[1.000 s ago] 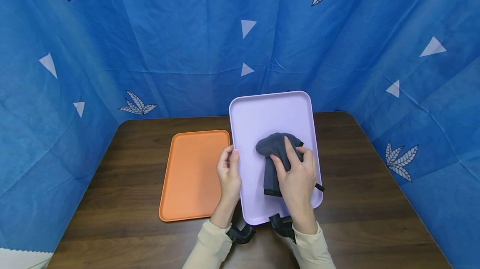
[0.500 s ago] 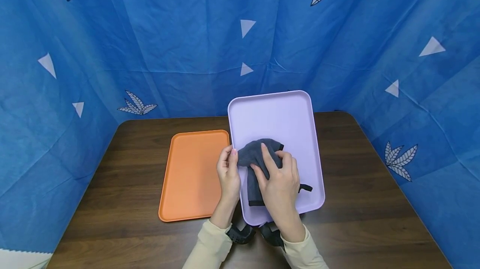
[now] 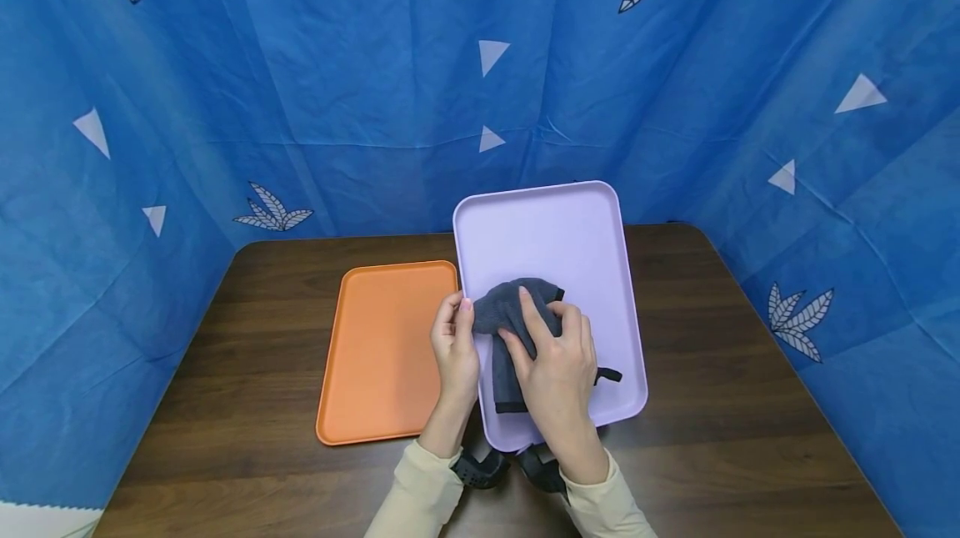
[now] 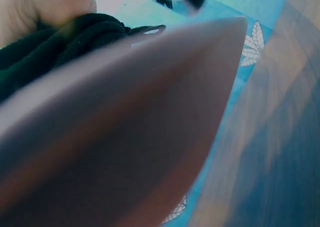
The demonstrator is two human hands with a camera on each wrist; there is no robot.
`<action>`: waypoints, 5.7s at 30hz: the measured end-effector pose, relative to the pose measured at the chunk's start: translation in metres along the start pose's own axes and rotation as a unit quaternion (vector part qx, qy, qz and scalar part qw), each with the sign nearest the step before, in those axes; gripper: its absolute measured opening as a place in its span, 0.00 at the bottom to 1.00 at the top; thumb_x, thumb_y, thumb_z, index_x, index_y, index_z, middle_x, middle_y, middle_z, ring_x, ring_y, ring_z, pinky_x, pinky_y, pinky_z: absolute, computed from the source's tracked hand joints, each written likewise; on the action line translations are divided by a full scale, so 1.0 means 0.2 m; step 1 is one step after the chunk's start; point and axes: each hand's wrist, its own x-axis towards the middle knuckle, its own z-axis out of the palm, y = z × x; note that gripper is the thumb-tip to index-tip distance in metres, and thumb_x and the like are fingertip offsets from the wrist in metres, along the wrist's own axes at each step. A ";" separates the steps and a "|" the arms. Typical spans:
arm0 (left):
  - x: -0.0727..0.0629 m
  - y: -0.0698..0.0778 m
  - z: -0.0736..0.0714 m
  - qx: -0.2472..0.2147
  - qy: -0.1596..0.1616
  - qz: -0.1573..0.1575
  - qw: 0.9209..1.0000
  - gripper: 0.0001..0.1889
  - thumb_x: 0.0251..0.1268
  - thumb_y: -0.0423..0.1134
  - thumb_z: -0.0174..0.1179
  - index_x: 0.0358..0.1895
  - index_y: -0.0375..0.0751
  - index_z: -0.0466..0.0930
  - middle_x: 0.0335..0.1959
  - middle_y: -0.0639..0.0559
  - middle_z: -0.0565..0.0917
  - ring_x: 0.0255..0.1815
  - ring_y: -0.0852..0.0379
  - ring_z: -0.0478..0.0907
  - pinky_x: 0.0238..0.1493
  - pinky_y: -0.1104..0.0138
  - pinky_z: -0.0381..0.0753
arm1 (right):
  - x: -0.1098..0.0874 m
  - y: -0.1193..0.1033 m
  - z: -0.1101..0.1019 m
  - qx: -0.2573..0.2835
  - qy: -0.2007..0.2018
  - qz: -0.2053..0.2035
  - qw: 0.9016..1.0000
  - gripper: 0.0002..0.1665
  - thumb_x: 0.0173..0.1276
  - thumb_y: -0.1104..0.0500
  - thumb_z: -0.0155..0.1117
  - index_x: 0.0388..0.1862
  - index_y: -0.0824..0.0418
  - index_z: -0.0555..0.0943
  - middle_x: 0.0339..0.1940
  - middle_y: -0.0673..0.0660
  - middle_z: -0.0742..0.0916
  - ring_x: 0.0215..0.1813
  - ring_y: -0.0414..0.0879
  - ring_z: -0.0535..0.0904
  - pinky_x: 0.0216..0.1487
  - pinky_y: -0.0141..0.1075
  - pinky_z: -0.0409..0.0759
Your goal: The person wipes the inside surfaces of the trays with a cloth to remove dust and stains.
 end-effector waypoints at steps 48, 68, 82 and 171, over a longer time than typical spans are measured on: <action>0.02 0.01 -0.03 0.015 0.008 -0.009 1.000 0.16 0.75 0.37 0.49 0.48 0.21 0.73 0.31 0.59 0.78 0.32 0.65 0.74 0.32 0.74 0.74 | 0.04 0.29 -0.12 -0.010 -0.016 0.164 0.986 0.33 0.56 0.51 0.76 0.62 0.56 0.80 0.48 0.71 0.78 0.52 0.63 0.75 0.40 0.57 0.76; 0.03 0.00 -0.05 0.022 0.008 -0.031 0.999 0.17 0.76 0.38 0.49 0.50 0.23 0.73 0.33 0.58 0.79 0.34 0.63 0.77 0.34 0.72 0.75 | -0.01 0.16 -0.05 -0.011 -0.008 0.097 0.995 0.34 0.53 0.53 0.79 0.60 0.57 0.82 0.44 0.69 0.78 0.45 0.61 0.76 0.35 0.52 0.77; 0.05 0.02 -0.07 0.013 0.017 -0.010 1.000 0.17 0.75 0.37 0.48 0.49 0.20 0.72 0.30 0.60 0.76 0.34 0.66 0.71 0.35 0.75 0.69 | -0.07 -0.03 0.02 -0.001 -0.022 -0.006 1.000 0.34 0.47 0.53 0.82 0.56 0.55 0.84 0.41 0.68 0.81 0.43 0.59 0.78 0.36 0.50 0.79; 0.10 0.05 -0.14 0.016 0.060 -0.004 0.998 0.16 0.76 0.38 0.50 0.49 0.24 0.75 0.33 0.58 0.79 0.33 0.64 0.76 0.32 0.74 0.76 | -0.10 0.06 0.03 0.005 -0.041 0.042 0.998 0.34 0.50 0.54 0.80 0.58 0.57 0.83 0.43 0.68 0.80 0.43 0.58 0.78 0.38 0.51 0.80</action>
